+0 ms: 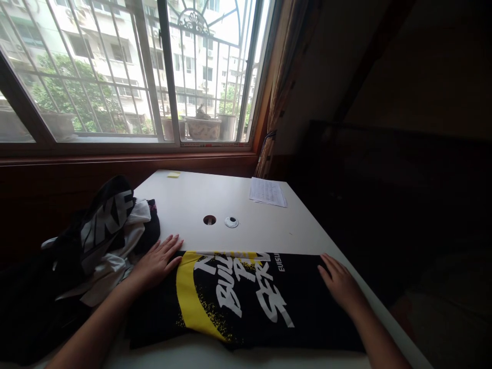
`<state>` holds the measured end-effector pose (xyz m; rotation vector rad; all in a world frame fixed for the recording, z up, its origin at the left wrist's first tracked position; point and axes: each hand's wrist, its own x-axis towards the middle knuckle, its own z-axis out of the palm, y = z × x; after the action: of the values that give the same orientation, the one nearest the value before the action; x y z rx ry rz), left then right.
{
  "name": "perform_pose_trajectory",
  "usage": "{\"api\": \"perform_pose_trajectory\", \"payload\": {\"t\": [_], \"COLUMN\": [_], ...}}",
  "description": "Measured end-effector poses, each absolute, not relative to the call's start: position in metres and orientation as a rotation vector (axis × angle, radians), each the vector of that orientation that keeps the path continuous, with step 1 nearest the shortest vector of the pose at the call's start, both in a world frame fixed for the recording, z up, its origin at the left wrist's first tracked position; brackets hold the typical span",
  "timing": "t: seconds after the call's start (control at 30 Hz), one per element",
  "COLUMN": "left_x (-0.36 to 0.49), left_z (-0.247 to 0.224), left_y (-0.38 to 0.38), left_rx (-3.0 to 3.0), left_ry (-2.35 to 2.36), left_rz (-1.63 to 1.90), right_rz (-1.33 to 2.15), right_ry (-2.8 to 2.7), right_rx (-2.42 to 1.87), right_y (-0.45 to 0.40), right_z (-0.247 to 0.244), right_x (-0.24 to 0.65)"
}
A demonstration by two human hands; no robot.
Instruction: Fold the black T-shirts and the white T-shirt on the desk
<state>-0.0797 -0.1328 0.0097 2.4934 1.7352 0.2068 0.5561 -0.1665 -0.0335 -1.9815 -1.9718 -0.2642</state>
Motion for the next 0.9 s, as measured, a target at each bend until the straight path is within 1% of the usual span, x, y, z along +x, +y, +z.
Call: {"api": "perform_pose_trajectory", "payload": {"t": [0.17, 0.3, 0.4, 0.5, 0.57, 0.73, 0.83, 0.9], "left_x": [-0.089, -0.092, -0.095, -0.1, -0.106, -0.12, -0.125, -0.126], "left_z": [0.005, 0.002, 0.0, -0.004, -0.008, -0.017, -0.019, -0.019], "left_y": [-0.131, -0.13, -0.129, -0.127, -0.124, -0.116, -0.114, -0.113], "left_rx": [2.476, 2.486, 2.485, 2.468, 2.46, 2.454, 2.452, 2.451], "left_ry": [1.743, 1.736, 1.717, 1.682, 1.638, 1.503, 1.47, 1.46], "left_rz": [0.32, 0.395, 0.443, 0.487, 0.536, 0.674, 0.7, 0.713], "right_rz": [-0.578, -0.627, -0.445, -0.07, 0.108, 0.159, 0.206, 0.17], "right_ry": [-1.809, -1.743, -1.7, -1.57, -1.483, -1.478, -1.36, -1.324], "right_rx": [-2.076, -2.139, -2.259, -2.493, -2.597, -2.483, -2.432, -2.389], "right_y": [-0.179, -0.192, -0.202, -0.212, -0.218, -0.234, -0.242, -0.246], "right_z": [-0.021, -0.007, -0.003, -0.005, -0.007, -0.006, -0.001, -0.001], "right_x": [0.544, 0.532, 0.533, 0.54, 0.545, 0.546, 0.541, 0.539]}}
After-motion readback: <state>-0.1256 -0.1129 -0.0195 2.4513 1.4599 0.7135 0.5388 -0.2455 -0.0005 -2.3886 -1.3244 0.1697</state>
